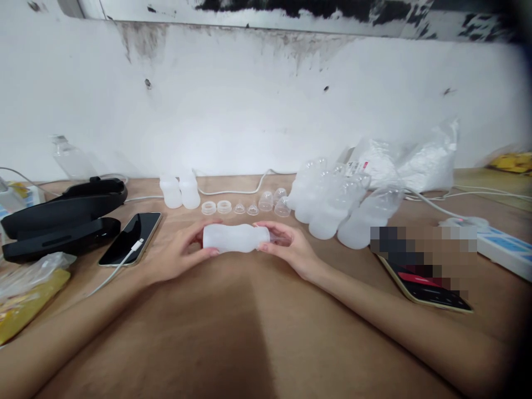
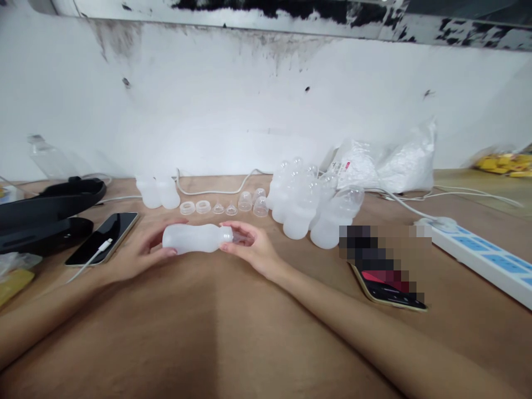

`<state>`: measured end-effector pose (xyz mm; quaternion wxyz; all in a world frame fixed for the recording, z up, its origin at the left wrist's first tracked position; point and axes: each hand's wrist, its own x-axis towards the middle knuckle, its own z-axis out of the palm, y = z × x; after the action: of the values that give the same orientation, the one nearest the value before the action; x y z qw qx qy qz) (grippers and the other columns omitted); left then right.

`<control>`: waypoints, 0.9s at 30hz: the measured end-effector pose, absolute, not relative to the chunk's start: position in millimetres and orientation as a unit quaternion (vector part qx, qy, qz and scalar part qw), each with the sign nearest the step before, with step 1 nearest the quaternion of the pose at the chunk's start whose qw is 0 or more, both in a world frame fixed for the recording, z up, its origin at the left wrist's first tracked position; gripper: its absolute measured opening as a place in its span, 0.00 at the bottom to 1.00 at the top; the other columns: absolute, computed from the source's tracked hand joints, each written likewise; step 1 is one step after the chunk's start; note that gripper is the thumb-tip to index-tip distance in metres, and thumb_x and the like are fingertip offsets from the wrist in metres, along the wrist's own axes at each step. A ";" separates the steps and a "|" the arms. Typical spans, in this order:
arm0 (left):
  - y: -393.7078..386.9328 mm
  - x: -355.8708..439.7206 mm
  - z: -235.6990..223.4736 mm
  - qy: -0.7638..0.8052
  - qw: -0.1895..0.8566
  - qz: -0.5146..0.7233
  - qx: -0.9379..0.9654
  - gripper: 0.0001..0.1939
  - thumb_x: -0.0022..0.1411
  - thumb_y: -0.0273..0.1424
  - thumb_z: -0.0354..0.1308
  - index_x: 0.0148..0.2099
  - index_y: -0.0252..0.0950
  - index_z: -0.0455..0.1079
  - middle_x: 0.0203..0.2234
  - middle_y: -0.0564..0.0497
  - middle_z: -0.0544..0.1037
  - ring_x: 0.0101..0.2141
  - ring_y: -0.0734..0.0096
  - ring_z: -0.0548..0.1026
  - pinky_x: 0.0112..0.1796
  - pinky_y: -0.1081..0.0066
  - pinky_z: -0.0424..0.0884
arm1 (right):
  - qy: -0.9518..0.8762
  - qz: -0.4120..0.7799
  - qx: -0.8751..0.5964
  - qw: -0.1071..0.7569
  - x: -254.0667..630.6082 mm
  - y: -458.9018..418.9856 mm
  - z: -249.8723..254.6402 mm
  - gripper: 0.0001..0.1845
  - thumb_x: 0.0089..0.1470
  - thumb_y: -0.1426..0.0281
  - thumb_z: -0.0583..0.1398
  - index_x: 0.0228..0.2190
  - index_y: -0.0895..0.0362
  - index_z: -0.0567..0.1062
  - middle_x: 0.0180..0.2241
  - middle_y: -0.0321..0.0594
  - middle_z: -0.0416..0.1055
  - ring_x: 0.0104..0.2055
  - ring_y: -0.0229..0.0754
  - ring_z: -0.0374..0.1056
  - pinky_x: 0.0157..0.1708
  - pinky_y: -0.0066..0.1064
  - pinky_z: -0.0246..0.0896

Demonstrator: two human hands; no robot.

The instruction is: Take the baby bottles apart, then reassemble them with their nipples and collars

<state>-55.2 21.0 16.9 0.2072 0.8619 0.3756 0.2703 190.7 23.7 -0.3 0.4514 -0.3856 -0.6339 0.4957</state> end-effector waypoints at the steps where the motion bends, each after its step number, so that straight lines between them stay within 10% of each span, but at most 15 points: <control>1: 21.5 -56.9 15.4 0.350 0.167 0.274 0.880 0.24 0.57 0.37 0.52 0.55 0.39 0.55 0.48 0.47 0.68 0.47 0.59 0.67 0.44 0.64 0.67 | -0.634 0.500 -0.382 0.450 191.2 23.9 0.3 0.21 0.38 0.68 0.65 0.38 0.53 0.71 0.41 0.39 0.71 0.43 0.42 0.67 0.42 0.37 0.63; 6: 21.9 -63.0 7.2 0.239 -0.007 0.256 0.937 0.22 0.60 0.26 0.49 0.56 0.45 0.53 0.54 0.46 0.60 0.52 0.62 0.61 0.49 0.60 0.61 | -0.653 0.506 -0.371 0.424 193.0 23.3 3.0 0.22 0.37 0.70 0.65 0.39 0.53 0.71 0.40 0.38 0.71 0.41 0.42 0.68 0.41 0.36 0.64; 10: 20.2 -56.4 10.9 0.322 0.127 0.314 0.884 0.33 0.55 0.38 0.55 0.59 0.39 0.45 0.55 0.42 0.57 0.51 0.57 0.62 0.47 0.58 0.63 | -0.660 0.483 -0.371 0.440 191.7 21.7 3.1 0.22 0.36 0.70 0.65 0.38 0.52 0.72 0.42 0.37 0.70 0.43 0.41 0.67 0.40 0.34 0.65; 16: 18.4 -47.3 17.5 0.431 0.299 0.247 0.815 0.20 0.61 0.41 0.44 0.53 0.39 0.58 0.40 0.48 0.72 0.37 0.63 0.72 0.34 0.68 0.71 | -0.661 0.487 -0.377 0.429 191.1 20.1 2.3 0.23 0.37 0.70 0.65 0.39 0.53 0.71 0.43 0.39 0.70 0.43 0.42 0.67 0.43 0.37 0.63; 27: 16.5 -59.2 3.9 0.284 -0.070 0.236 0.926 0.23 0.60 0.35 0.49 0.57 0.39 0.53 0.51 0.43 0.64 0.48 0.61 0.65 0.46 0.63 0.64 | -0.572 0.587 -0.396 0.415 185.5 16.9 7.0 0.21 0.36 0.67 0.66 0.37 0.57 0.73 0.36 0.41 0.73 0.38 0.41 0.69 0.42 0.37 0.63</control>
<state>-59.2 16.5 3.9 -0.0699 0.9265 0.2844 0.2364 185.5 16.9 7.0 0.4146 -0.3960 -0.5720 0.5866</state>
